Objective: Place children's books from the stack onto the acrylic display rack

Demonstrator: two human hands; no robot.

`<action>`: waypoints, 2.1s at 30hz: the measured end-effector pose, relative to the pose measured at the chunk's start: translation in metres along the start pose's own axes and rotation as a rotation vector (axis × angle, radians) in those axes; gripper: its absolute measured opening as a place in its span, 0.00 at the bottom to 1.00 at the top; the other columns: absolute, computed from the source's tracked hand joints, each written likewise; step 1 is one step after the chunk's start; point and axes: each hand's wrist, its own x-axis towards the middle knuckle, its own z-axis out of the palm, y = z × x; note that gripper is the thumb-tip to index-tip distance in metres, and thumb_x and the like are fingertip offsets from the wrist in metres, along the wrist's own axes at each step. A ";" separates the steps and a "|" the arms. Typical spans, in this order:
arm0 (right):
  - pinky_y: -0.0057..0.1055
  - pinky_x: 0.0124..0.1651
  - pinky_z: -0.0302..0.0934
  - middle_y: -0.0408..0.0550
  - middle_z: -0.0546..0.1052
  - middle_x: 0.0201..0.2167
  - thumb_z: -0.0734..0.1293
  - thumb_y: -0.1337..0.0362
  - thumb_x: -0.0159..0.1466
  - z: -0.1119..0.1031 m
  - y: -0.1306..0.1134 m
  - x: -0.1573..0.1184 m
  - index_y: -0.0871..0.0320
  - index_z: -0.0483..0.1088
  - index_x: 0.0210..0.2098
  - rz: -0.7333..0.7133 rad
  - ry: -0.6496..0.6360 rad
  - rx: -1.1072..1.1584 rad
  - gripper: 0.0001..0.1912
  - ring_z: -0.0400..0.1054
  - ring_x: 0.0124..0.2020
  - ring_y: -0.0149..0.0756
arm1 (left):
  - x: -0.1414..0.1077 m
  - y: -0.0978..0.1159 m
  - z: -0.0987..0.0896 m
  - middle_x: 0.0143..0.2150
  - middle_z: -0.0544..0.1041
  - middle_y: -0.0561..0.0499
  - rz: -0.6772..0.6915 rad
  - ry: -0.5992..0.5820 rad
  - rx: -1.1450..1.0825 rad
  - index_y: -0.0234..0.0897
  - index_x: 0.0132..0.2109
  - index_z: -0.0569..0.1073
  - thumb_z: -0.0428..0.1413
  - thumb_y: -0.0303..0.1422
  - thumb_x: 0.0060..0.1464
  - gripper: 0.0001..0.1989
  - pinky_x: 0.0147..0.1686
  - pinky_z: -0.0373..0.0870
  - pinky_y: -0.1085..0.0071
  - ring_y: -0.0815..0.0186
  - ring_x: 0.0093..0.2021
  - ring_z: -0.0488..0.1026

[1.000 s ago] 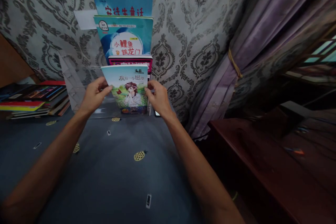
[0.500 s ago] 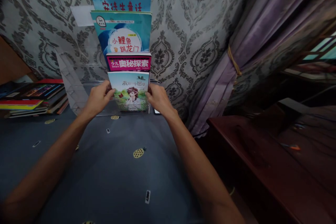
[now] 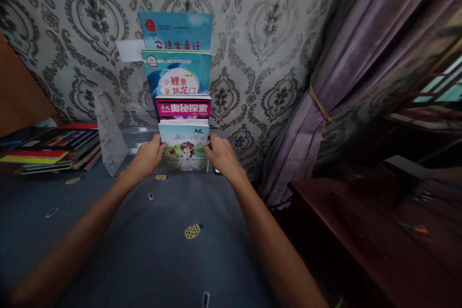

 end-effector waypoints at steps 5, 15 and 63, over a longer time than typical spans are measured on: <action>0.32 0.36 0.58 0.54 0.82 0.35 0.65 0.69 0.64 0.000 -0.003 0.001 0.58 0.74 0.37 0.010 -0.002 -0.024 0.05 0.75 0.38 0.45 | -0.004 0.007 0.004 0.33 0.78 0.36 -0.037 -0.044 0.000 0.35 0.48 0.67 0.46 0.33 0.66 0.09 0.40 0.69 0.59 0.46 0.37 0.79; 0.34 0.36 0.58 0.57 0.81 0.34 0.65 0.69 0.64 0.005 -0.002 0.000 0.56 0.73 0.35 0.019 0.031 -0.024 0.05 0.75 0.37 0.48 | -0.004 0.002 0.011 0.31 0.77 0.42 -0.046 0.008 -0.159 0.39 0.45 0.67 0.47 0.31 0.64 0.06 0.44 0.69 0.59 0.47 0.39 0.78; 0.32 0.36 0.55 0.58 0.81 0.40 0.61 0.69 0.68 0.013 -0.015 -0.004 0.61 0.65 0.46 0.098 0.000 -0.214 0.07 0.75 0.39 0.45 | -0.007 0.022 -0.008 0.45 0.80 0.32 -0.140 -0.211 0.096 0.29 0.57 0.64 0.42 0.25 0.68 0.14 0.47 0.73 0.60 0.50 0.48 0.80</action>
